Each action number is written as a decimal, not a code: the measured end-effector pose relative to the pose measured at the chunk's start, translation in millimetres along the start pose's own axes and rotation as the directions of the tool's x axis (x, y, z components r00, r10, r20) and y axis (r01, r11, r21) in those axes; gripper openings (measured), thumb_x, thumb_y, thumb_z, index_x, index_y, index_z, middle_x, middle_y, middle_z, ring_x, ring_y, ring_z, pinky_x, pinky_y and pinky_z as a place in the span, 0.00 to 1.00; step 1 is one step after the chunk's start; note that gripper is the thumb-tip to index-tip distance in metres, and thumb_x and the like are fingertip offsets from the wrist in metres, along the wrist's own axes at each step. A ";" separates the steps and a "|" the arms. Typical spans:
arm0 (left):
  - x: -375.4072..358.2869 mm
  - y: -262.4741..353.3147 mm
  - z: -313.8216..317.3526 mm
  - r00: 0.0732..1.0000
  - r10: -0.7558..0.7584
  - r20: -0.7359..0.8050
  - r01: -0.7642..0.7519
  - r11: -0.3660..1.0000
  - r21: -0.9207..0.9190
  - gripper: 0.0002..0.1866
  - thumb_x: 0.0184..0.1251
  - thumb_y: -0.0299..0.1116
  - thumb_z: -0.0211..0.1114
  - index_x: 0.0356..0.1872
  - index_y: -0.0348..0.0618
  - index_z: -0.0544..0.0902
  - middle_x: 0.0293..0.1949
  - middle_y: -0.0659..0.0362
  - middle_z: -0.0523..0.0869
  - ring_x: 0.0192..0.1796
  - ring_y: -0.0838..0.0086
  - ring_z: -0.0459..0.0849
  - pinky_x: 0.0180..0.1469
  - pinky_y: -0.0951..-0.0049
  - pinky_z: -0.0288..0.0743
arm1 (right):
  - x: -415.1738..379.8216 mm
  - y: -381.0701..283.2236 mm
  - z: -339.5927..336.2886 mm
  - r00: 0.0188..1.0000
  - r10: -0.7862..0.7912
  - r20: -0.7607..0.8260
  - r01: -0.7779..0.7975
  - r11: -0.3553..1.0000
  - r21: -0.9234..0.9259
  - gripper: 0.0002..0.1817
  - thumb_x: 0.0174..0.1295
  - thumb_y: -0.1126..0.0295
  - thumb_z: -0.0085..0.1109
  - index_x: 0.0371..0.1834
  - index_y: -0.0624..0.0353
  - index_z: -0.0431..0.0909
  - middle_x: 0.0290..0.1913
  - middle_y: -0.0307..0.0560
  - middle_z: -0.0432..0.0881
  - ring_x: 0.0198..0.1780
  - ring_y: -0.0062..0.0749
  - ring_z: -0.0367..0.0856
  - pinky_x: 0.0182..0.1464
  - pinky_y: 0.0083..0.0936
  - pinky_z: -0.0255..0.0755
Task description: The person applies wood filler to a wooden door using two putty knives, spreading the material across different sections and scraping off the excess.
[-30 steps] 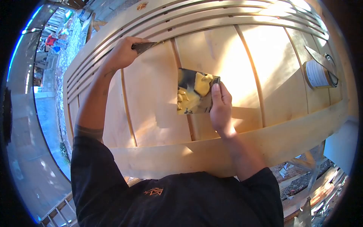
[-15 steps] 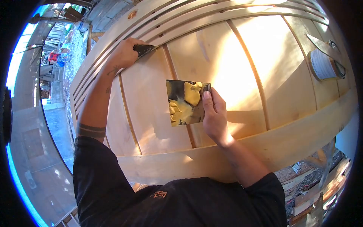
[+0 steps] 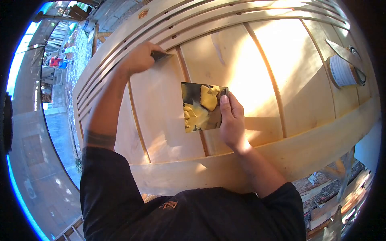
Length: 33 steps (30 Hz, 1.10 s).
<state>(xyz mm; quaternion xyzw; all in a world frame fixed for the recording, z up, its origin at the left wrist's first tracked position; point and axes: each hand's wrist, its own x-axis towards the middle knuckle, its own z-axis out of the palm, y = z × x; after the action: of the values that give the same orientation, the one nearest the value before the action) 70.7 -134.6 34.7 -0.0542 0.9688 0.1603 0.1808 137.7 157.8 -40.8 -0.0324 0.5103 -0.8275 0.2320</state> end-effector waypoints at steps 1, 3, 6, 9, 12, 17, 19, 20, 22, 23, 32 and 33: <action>-13.7 6.5 5.6 0.999 0.049 -0.009 -0.048 0.998 0.030 0.25 0.44 0.18 0.51 0.45 0.45 0.85 0.43 0.47 0.85 0.45 0.58 0.84 0.50 0.67 0.75 | 0.3 0.8 -1.5 1.000 -0.005 -0.004 0.005 1.000 -0.003 0.17 0.75 0.66 0.35 0.47 0.68 0.72 0.40 0.39 0.76 0.43 0.17 0.69 0.50 0.17 0.65; -39.6 20.7 16.1 0.989 0.149 -0.025 -0.146 0.985 0.096 0.27 0.42 0.15 0.48 0.45 0.41 0.85 0.41 0.48 0.86 0.43 0.64 0.84 0.47 0.72 0.74 | 2.5 2.6 -4.8 1.000 -0.021 -0.014 0.021 1.000 -0.006 0.17 0.75 0.66 0.35 0.47 0.68 0.72 0.40 0.39 0.76 0.42 0.17 0.69 0.50 0.17 0.65; -42.3 13.8 15.3 0.985 0.163 -0.063 -0.165 0.986 -0.031 0.24 0.43 0.19 0.51 0.44 0.44 0.85 0.42 0.47 0.85 0.46 0.57 0.83 0.51 0.65 0.76 | 1.9 1.1 -1.5 0.999 -0.027 -0.029 0.026 1.000 -0.007 0.17 0.75 0.66 0.36 0.47 0.68 0.72 0.39 0.39 0.76 0.42 0.17 0.69 0.49 0.17 0.66; -23.8 10.0 1.7 0.983 -0.110 -0.147 0.097 0.991 -0.093 0.25 0.43 0.19 0.51 0.44 0.47 0.85 0.42 0.47 0.85 0.46 0.57 0.83 0.52 0.64 0.75 | 1.5 3.1 -4.3 0.999 -0.031 -0.031 0.030 0.999 -0.029 0.17 0.75 0.66 0.36 0.46 0.68 0.72 0.40 0.39 0.76 0.41 0.17 0.69 0.49 0.18 0.66; -25.8 6.9 13.7 0.997 -0.047 -0.065 0.048 0.999 0.002 0.25 0.44 0.20 0.53 0.46 0.49 0.84 0.44 0.48 0.84 0.48 0.56 0.82 0.52 0.62 0.75 | 5.8 6.6 -11.8 0.998 -0.028 -0.057 0.029 0.999 0.021 0.17 0.75 0.65 0.37 0.47 0.68 0.73 0.42 0.39 0.77 0.43 0.17 0.71 0.50 0.18 0.67; -102.7 37.1 46.4 0.976 0.173 0.131 -0.181 0.982 0.051 0.24 0.46 0.20 0.53 0.46 0.49 0.84 0.47 0.49 0.84 0.51 0.55 0.81 0.55 0.60 0.73 | 4.5 -0.9 -12.6 0.999 0.054 -0.006 -0.052 0.973 0.225 0.18 0.75 0.64 0.36 0.52 0.67 0.72 0.46 0.42 0.79 0.47 0.20 0.76 0.52 0.20 0.71; -139.5 57.5 43.3 0.984 0.174 -0.049 -0.179 0.971 -0.156 0.24 0.51 0.16 0.50 0.50 0.43 0.82 0.48 0.46 0.82 0.53 0.54 0.80 0.57 0.62 0.72 | 0.8 -7.8 -9.0 0.993 0.112 0.038 -0.118 0.946 0.300 0.18 0.75 0.63 0.36 0.53 0.66 0.71 0.46 0.43 0.79 0.46 0.21 0.77 0.51 0.21 0.73; -156.8 70.7 40.5 0.976 0.113 -0.187 -0.160 0.952 -0.260 0.25 0.52 0.15 0.49 0.51 0.42 0.81 0.49 0.45 0.82 0.53 0.54 0.80 0.58 0.63 0.72 | -0.8 -8.4 -9.6 0.990 0.121 0.075 -0.139 0.940 0.313 0.18 0.75 0.63 0.35 0.55 0.66 0.70 0.48 0.45 0.78 0.47 0.24 0.78 0.51 0.23 0.75; -188.1 86.9 52.5 0.904 0.068 -0.423 -0.223 0.918 -0.329 0.27 0.53 0.11 0.47 0.54 0.41 0.79 0.51 0.44 0.80 0.55 0.53 0.79 0.59 0.65 0.71 | -6.4 -15.3 -6.3 0.987 0.121 0.107 -0.151 0.931 0.334 0.19 0.75 0.63 0.34 0.55 0.66 0.69 0.49 0.46 0.78 0.48 0.26 0.79 0.52 0.24 0.75; -202.0 94.1 65.7 0.844 0.096 -0.527 -0.284 0.914 -0.288 0.29 0.53 0.09 0.47 0.56 0.41 0.78 0.52 0.44 0.80 0.55 0.53 0.79 0.59 0.65 0.71 | -10.5 -18.3 -4.0 0.985 0.124 0.123 -0.159 0.927 0.340 0.19 0.75 0.63 0.34 0.55 0.66 0.69 0.50 0.46 0.78 0.49 0.27 0.79 0.52 0.25 0.75; -263.8 92.0 177.8 0.493 0.280 -0.824 -0.443 0.896 0.039 0.32 0.47 0.13 0.57 0.57 0.53 0.79 0.62 0.48 0.71 0.65 0.48 0.68 0.67 0.46 0.60 | -71.6 -26.5 42.7 0.956 0.220 0.193 -0.275 0.899 0.340 0.19 0.75 0.64 0.33 0.57 0.66 0.65 0.53 0.50 0.75 0.53 0.34 0.77 0.57 0.31 0.74; -276.2 84.4 179.4 0.520 0.301 -0.799 -0.417 0.906 0.070 0.32 0.47 0.13 0.57 0.57 0.54 0.79 0.62 0.49 0.71 0.66 0.49 0.68 0.68 0.45 0.60 | -76.6 -22.7 40.2 0.955 0.219 0.202 -0.277 0.903 0.327 0.19 0.75 0.64 0.33 0.58 0.66 0.65 0.53 0.50 0.75 0.53 0.34 0.77 0.57 0.31 0.73</action>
<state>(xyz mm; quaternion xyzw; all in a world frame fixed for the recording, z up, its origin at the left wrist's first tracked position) 373.2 17.2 2.4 0.0699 0.9233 0.2159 -0.3098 209.6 164.8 11.9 0.0084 0.3336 -0.8636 0.3780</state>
